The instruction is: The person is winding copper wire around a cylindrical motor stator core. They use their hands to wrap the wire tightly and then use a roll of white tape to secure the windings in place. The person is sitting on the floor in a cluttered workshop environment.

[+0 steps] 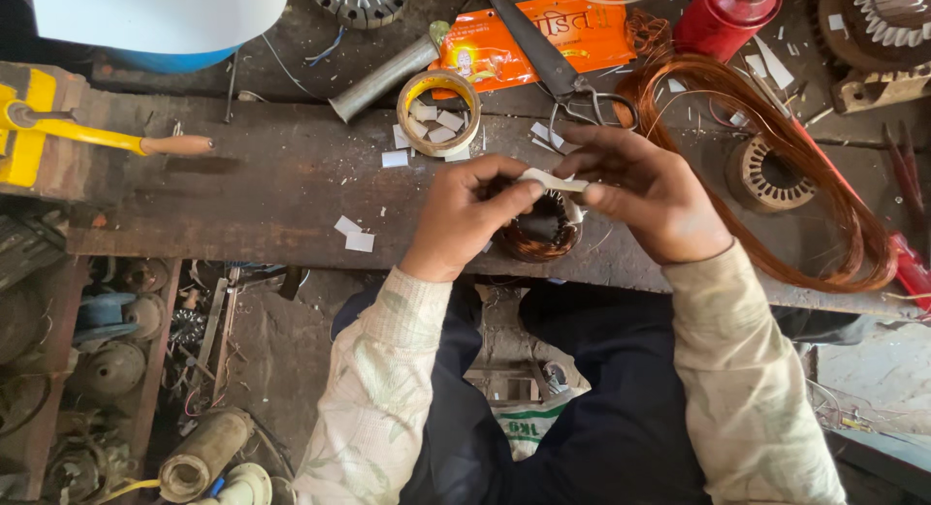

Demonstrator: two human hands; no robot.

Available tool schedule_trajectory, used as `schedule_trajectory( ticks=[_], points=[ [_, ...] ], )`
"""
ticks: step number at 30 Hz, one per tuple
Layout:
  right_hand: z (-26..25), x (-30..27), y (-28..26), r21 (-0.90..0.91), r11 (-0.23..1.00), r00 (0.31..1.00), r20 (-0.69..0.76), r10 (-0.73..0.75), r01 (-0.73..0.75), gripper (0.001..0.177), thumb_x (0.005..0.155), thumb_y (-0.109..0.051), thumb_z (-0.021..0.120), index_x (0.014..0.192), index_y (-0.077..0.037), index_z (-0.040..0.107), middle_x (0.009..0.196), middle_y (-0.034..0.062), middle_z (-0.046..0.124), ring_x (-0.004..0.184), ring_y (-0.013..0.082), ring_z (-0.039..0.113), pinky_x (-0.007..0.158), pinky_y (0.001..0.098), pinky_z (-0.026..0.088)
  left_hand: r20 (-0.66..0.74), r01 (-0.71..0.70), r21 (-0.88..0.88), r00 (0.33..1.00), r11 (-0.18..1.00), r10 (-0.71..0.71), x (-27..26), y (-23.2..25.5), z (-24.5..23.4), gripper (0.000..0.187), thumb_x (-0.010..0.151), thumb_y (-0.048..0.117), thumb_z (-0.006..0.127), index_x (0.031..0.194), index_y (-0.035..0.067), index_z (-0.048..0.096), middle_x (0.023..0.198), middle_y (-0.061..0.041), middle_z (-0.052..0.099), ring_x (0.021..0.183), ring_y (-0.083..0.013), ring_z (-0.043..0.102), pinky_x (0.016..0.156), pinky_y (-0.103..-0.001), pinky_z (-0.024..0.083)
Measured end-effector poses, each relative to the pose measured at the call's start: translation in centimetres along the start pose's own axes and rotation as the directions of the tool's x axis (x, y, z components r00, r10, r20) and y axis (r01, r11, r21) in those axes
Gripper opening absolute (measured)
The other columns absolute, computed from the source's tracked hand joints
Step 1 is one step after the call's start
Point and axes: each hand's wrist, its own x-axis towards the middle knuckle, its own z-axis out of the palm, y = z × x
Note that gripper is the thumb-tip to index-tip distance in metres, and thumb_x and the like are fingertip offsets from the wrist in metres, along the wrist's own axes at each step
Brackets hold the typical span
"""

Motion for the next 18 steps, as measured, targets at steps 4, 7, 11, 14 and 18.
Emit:
schedule_trajectory(
  ticks=[4,7,11,14,18],
  points=[
    [-1.4,0.0,0.4,0.170,0.983,0.996,-0.038,0.081,-0.073,0.057,0.095,-0.007,0.068,0.148,0.007,0.051,0.118,0.0136,0.068,0.105,0.0176,0.065,0.090,0.0287,0.051,0.009,-0.109,0.204,0.994,0.973,0.109,0.1,1.1,0.1,0.016,0.092,0.016,0.078,0.101,0.002,0.077,0.085,0.003,0.075,0.077,-0.0015,0.065,0.070,-0.021,0.052],
    [-1.7,0.2,1.3,0.010,0.998,0.998,-0.006,0.063,-0.063,0.056,0.092,-0.010,0.073,0.142,0.008,0.055,0.115,0.0100,0.066,0.103,0.0160,0.063,0.089,0.0294,0.052,-0.020,-0.107,0.237,0.993,0.966,0.115,0.1,0.9,0.4,0.016,0.092,0.017,0.078,0.099,0.003,0.076,0.082,0.004,0.074,0.074,-0.0010,0.063,0.068,-0.021,0.051],
    [-1.4,0.3,1.8,-0.266,0.952,0.986,-0.117,0.122,-0.149,0.041,0.096,-0.015,0.073,0.130,0.008,0.068,0.105,0.0109,0.072,0.093,0.0141,0.063,0.083,0.0279,0.051,-0.046,-0.164,0.288,0.982,0.944,0.185,0.1,0.9,0.5,0.018,0.092,0.017,0.080,0.099,0.002,0.074,0.086,0.003,0.071,0.077,-0.0016,0.061,0.070,-0.021,0.050],
    [-1.2,0.1,1.5,-0.159,0.983,0.989,-0.131,0.074,-0.095,0.041,0.096,-0.013,0.072,0.131,0.006,0.066,0.107,0.0090,0.072,0.094,0.0126,0.065,0.084,0.0273,0.051,-0.066,-0.297,0.348,0.938,0.889,0.340,-0.4,1.4,0.4,0.015,0.093,0.013,0.078,0.100,0.002,0.072,0.104,0.000,0.067,0.082,-0.0026,0.061,0.072,-0.021,0.051],
    [-1.1,0.2,1.9,0.197,0.977,0.982,-0.183,-0.042,0.079,0.039,0.096,-0.008,0.072,0.132,0.005,0.062,0.113,0.0098,0.070,0.098,0.0151,0.066,0.087,0.0291,0.054,-0.159,-0.321,0.007,0.935,0.947,0.318,-0.2,1.1,0.3,0.010,0.099,0.007,0.072,0.106,0.001,0.069,0.117,-0.001,0.064,0.095,-0.0056,0.061,0.083,-0.022,0.051]
  ],
)
